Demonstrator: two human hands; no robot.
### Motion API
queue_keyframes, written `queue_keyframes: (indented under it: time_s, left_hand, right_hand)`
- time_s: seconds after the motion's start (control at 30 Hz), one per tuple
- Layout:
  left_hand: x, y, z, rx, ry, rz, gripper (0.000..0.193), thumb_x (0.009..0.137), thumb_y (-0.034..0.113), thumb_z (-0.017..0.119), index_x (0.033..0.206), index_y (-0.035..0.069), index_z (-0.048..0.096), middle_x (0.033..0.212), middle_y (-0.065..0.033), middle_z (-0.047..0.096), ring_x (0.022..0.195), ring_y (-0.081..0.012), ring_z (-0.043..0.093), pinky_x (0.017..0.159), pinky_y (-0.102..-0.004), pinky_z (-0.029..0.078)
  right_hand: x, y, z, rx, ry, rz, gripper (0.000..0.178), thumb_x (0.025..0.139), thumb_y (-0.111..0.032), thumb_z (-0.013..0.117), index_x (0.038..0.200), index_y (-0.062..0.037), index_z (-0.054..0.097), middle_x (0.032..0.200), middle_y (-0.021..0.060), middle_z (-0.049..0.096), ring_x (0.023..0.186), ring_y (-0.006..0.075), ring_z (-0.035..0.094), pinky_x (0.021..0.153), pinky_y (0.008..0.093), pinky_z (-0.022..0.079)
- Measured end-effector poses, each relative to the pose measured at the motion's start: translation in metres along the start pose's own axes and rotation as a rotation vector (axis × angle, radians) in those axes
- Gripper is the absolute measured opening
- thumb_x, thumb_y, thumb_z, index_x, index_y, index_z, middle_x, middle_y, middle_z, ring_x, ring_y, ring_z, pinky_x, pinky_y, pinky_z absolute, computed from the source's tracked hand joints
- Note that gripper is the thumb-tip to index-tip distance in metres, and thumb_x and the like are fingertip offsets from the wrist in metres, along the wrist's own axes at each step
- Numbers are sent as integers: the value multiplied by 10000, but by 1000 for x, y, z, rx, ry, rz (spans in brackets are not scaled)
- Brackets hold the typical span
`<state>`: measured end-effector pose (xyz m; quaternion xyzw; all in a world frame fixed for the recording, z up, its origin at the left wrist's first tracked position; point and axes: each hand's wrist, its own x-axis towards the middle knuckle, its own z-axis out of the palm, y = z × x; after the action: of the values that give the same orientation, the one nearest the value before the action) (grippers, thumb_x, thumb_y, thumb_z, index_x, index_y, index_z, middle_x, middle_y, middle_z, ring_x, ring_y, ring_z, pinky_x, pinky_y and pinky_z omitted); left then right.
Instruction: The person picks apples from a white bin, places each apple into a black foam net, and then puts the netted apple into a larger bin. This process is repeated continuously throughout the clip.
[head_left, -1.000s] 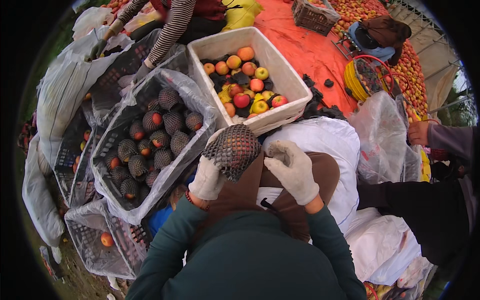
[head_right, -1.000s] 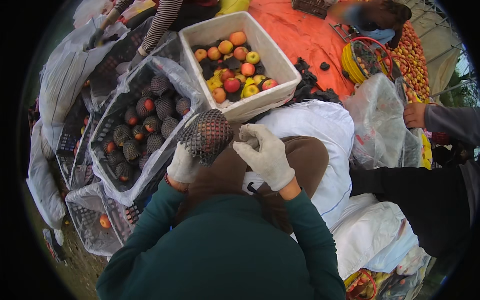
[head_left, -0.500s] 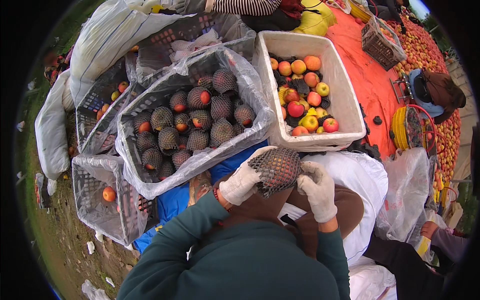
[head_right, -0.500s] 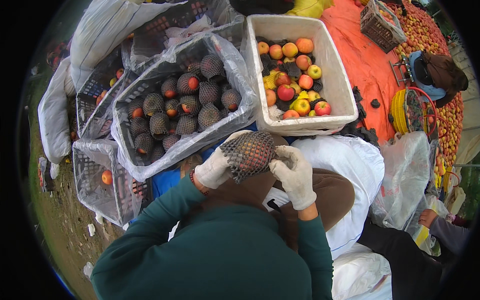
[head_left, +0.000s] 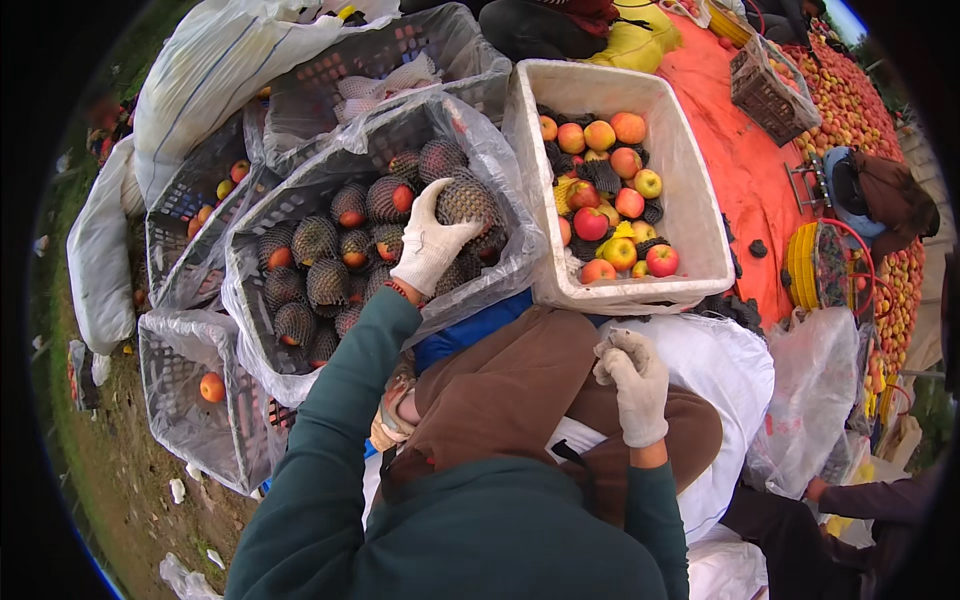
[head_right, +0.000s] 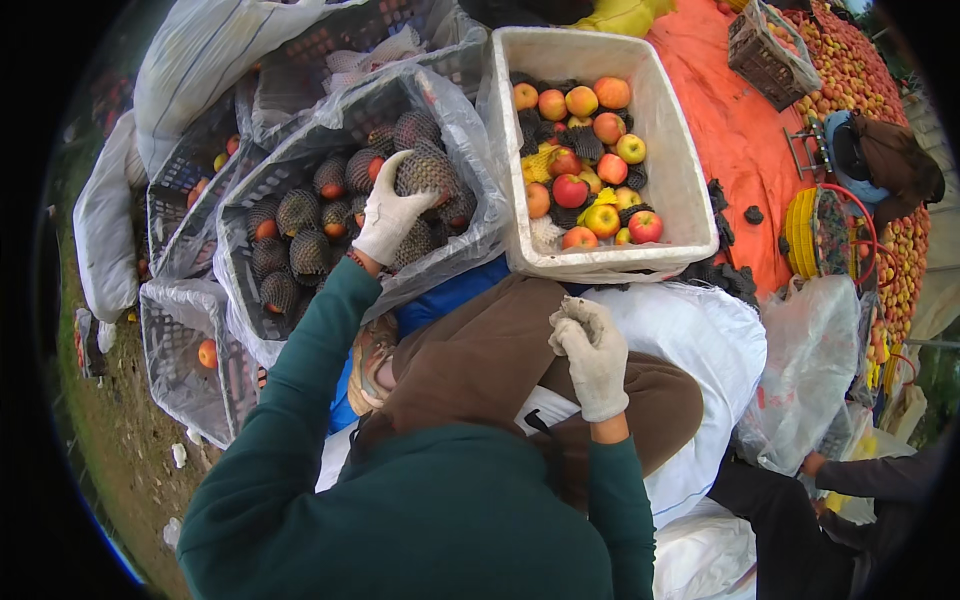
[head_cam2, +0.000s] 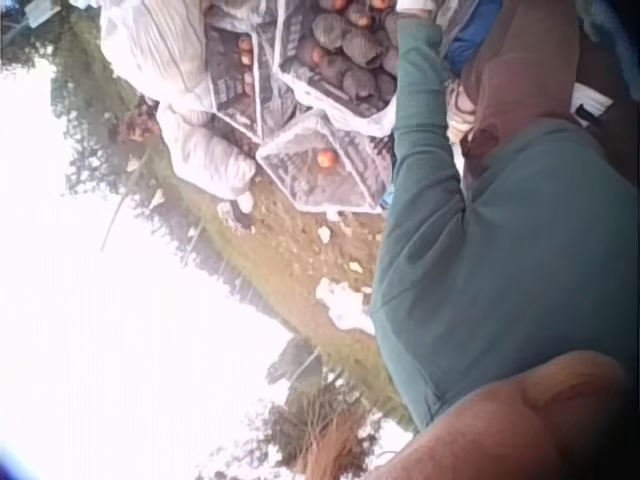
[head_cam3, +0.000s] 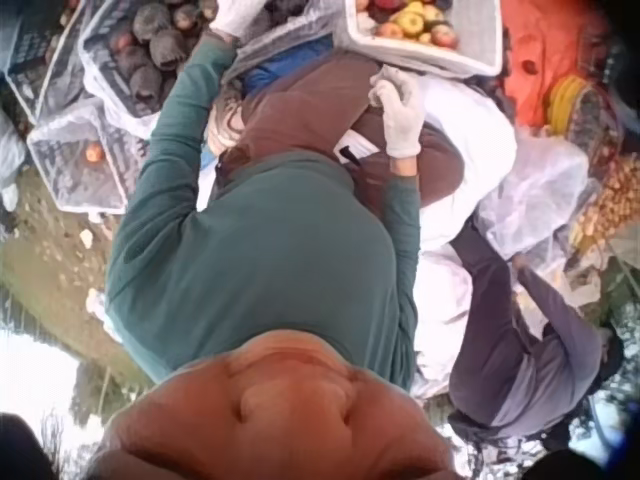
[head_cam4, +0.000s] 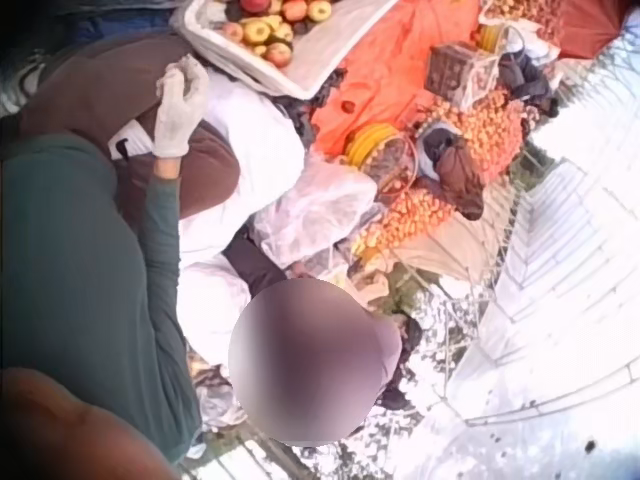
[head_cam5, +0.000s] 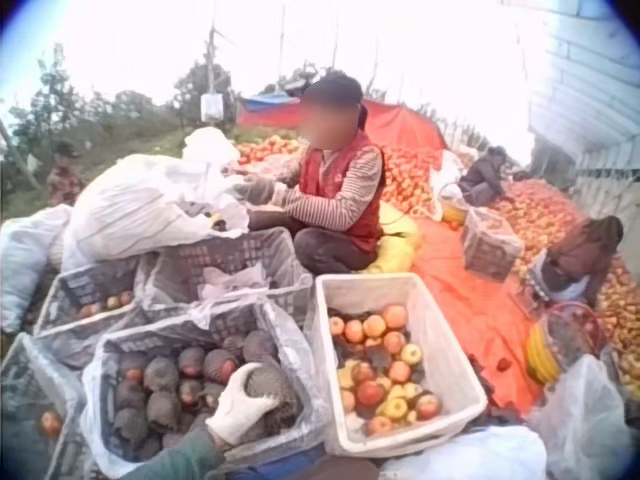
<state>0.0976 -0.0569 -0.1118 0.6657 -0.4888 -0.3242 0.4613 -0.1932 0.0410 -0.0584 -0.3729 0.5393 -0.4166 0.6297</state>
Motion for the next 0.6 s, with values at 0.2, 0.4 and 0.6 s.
queue_keyframes:
  time_s: [0.2, 0.4, 0.6]
  left_hand:
    - [35, -56, 42, 787, -28, 206, 730, 613, 133, 728, 1277, 140, 424, 1354, -211, 343, 1242, -377, 331, 1026, -411, 328]
    - [16, -40, 7, 660, -97, 279, 765, 663, 203, 708, 1328, 70, 354, 1377, -206, 322, 1258, -369, 325, 1022, -415, 331]
    - [-119, -18, -74, 785, -425, 294, 748, 679, 284, 713, 1299, 29, 382, 1229, -203, 467, 1129, -358, 473, 945, -404, 405]
  right_hand:
    - [-39, 30, -43, -8, 122, 90, 226, 836, -9, 518, 1050, 63, 536, 846, 96, 610, 640, 101, 547, 578, 220, 456]
    - [-77, 19, -88, -73, 311, 4, 203, 871, -64, 496, 1046, 35, 527, 833, 91, 591, 627, 113, 536, 578, 237, 450]
    - [-141, 12, -160, -64, 564, -74, 151, 867, -116, 515, 929, 18, 545, 713, 55, 560, 526, 81, 478, 485, 202, 399]
